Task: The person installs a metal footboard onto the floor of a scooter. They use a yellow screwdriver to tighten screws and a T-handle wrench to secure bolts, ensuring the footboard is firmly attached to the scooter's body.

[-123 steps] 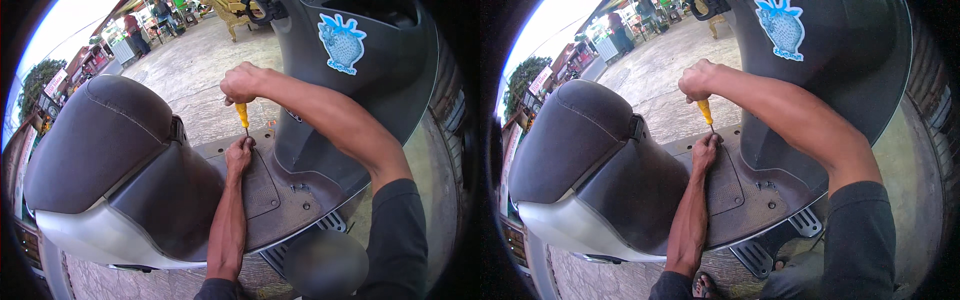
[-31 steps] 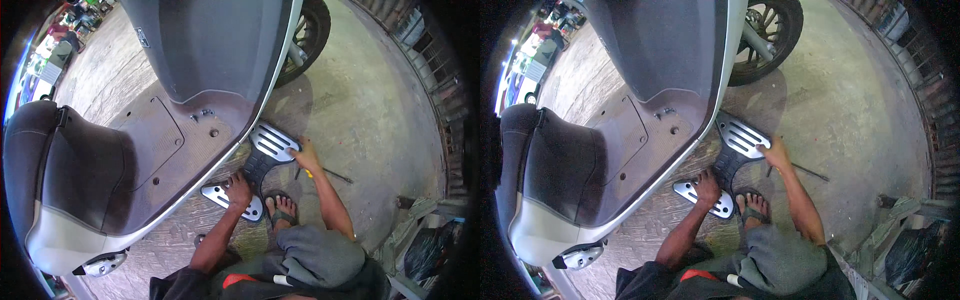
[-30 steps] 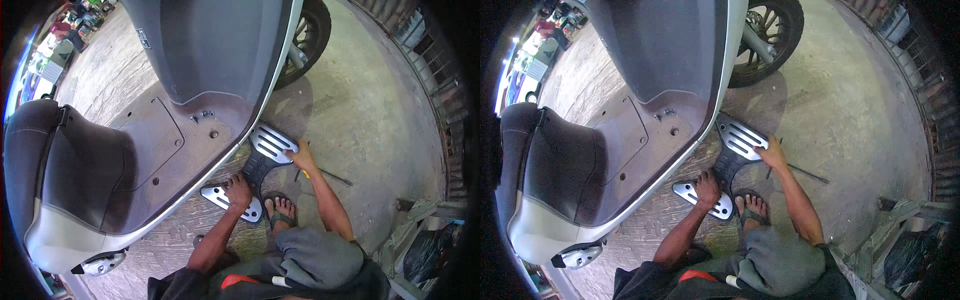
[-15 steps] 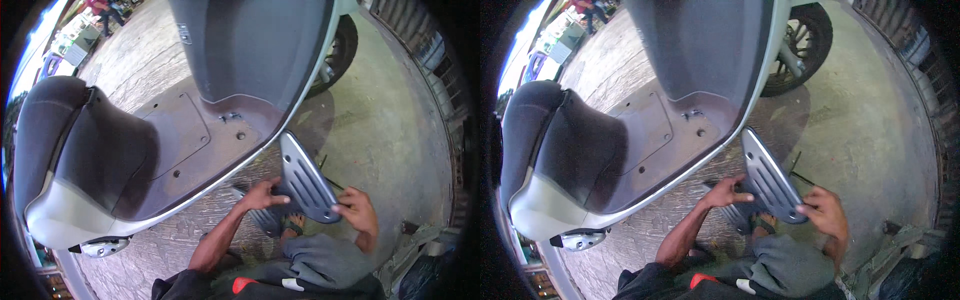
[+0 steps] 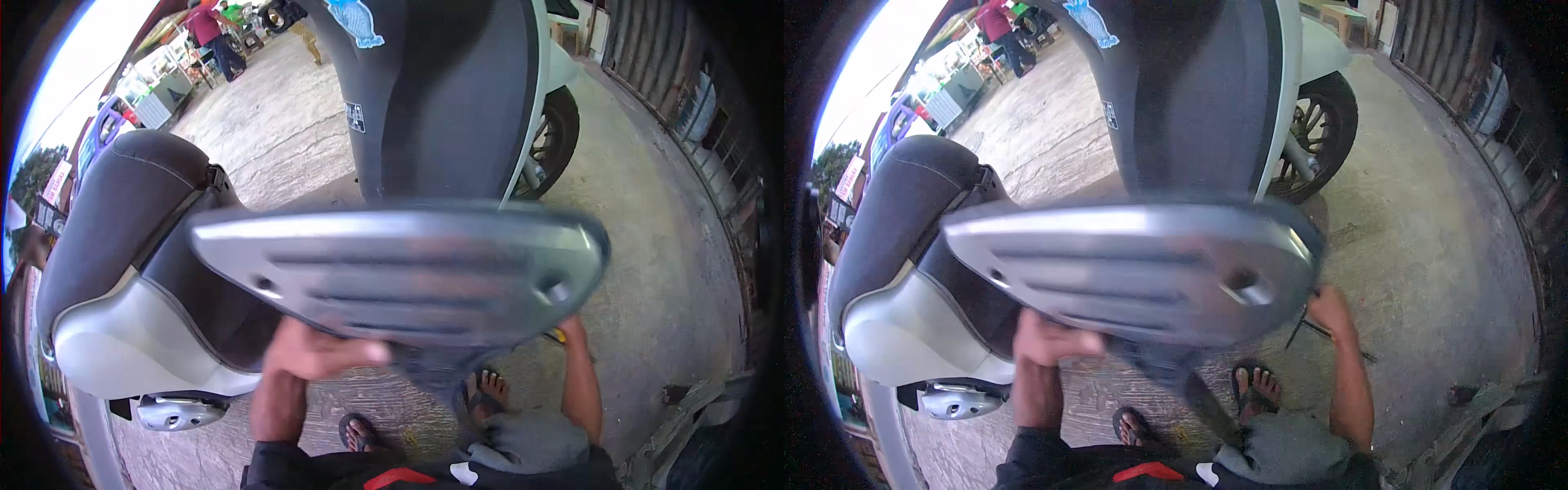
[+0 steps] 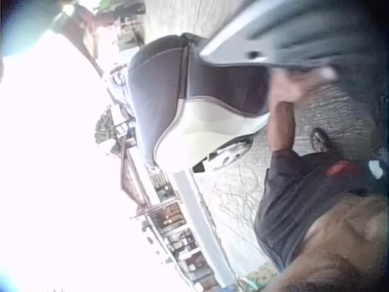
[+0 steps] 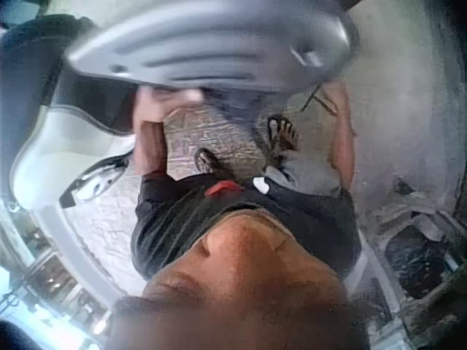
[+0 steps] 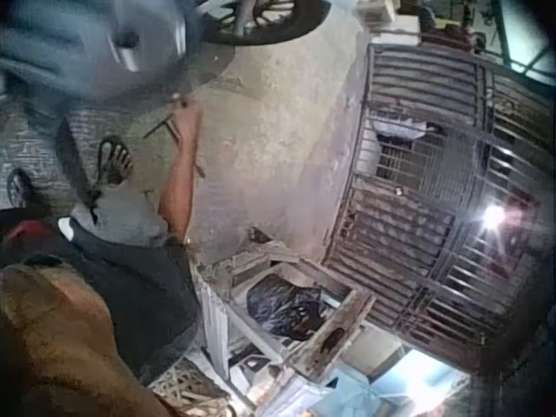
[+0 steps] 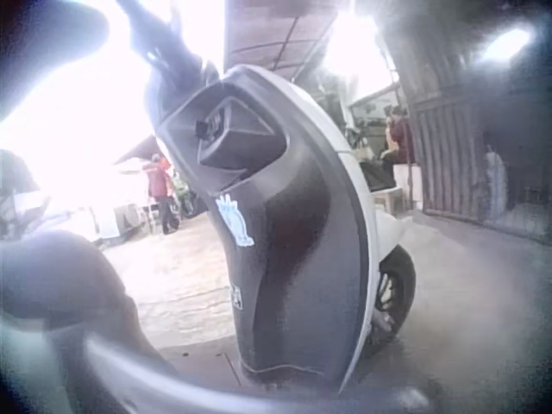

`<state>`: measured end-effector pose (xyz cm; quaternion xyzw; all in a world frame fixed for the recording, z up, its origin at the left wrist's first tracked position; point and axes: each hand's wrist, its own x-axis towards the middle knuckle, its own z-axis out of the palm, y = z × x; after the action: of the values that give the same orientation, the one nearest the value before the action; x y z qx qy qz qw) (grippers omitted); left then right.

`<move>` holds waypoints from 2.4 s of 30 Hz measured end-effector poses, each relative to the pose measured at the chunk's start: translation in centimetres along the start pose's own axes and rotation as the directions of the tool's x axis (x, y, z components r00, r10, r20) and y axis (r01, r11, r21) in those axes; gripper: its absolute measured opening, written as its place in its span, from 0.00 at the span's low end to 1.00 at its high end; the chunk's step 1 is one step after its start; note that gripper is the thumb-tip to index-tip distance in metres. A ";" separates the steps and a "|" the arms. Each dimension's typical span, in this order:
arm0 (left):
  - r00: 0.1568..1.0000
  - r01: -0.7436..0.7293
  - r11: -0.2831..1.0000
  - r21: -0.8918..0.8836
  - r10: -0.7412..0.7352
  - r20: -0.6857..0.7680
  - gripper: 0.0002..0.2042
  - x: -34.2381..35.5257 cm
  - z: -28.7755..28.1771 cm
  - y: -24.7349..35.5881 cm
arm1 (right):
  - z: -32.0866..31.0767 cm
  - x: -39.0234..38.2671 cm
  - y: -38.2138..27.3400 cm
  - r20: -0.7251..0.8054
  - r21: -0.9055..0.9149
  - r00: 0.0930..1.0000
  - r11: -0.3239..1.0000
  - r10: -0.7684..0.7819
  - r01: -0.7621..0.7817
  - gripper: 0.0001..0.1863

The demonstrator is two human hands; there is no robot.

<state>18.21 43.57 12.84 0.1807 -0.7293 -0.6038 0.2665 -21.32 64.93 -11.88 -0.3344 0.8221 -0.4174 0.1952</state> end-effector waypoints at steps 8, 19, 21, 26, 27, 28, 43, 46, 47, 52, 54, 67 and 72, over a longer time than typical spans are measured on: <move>0.590 -0.088 0.995 -0.054 0.009 -0.807 0.31 -2.3 -7.0 8.0 | 6.5 -1.8 -25.6 0.115 0.088 0.795 0.804 -0.595 0.589 0.08; 0.403 0.030 0.995 0.100 0.079 -0.912 0.25 -1.4 -9.3 9.2 | 16.1 8.9 -28.0 0.627 -0.188 0.385 0.347 -0.677 0.919 0.18; 0.393 0.060 0.959 0.276 0.231 -0.890 0.29 -2.5 -10.9 9.1 | 16.0 8.8 -27.9 0.587 -0.166 0.433 0.422 -0.684 0.891 0.17; 0.318 -0.050 0.922 0.384 0.379 -0.869 0.28 -3.8 -11.9 10.8 | 13.2 6.6 -27.6 0.321 0.391 0.767 0.816 -0.555 0.427 0.11; 0.316 -0.070 0.898 0.434 0.433 -0.844 0.28 -4.0 -11.9 10.8 | 12.2 5.7 -27.0 0.302 0.582 0.833 0.781 -0.464 0.224 0.10; 0.417 0.246 0.613 0.751 0.632 -0.653 0.27 -5.5 -13.9 9.7 | 11.3 4.7 -26.4 0.280 0.756 0.887 0.654 -0.368 0.033 0.09; 0.643 -0.283 0.931 -0.230 0.006 -0.766 0.16 4.5 -12.4 7.6 | 13.5 -0.7 -25.2 0.672 0.696 0.686 0.553 -0.280 -0.457 0.14; 0.632 -0.217 0.962 -0.165 0.010 -0.775 0.15 6.3 -13.2 6.4 | 13.8 -0.3 -25.0 0.610 0.712 0.741 0.605 -0.281 -0.357 0.11; 0.626 -0.200 0.971 -0.130 0.025 -0.779 0.15 6.8 -13.4 6.0 | 13.4 -0.8 -25.3 0.571 0.718 0.769 0.629 -0.287 -0.299 0.11; 0.595 -0.077 0.996 -0.037 0.016 -0.804 0.17 9.9 -13.3 2.5 | 13.2 -1.1 -24.7 0.410 0.670 0.874 0.736 -0.259 -0.097 0.13; 0.616 0.012 0.996 0.084 0.059 -0.786 0.20 11.1 -13.8 0.1 | 12.9 -1.1 -24.3 0.410 0.656 0.882 0.748 -0.234 -0.106 0.13; 0.558 0.651 0.634 0.417 -0.028 -0.829 0.32 11.2 -16.7 -15.4 | 14.3 -4.9 -11.4 0.482 0.101 0.858 0.984 -0.180 0.150 0.16; 0.667 0.543 0.354 0.762 0.369 -0.647 0.39 11.1 -15.1 -16.4 | 17.3 -3.7 5.3 0.361 -0.410 0.927 0.876 -0.098 0.252 0.14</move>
<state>17.61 21.79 0.64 0.5679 -0.7457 0.0357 0.3467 -10.40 60.26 -25.97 -0.5092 0.8176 -0.1703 0.2080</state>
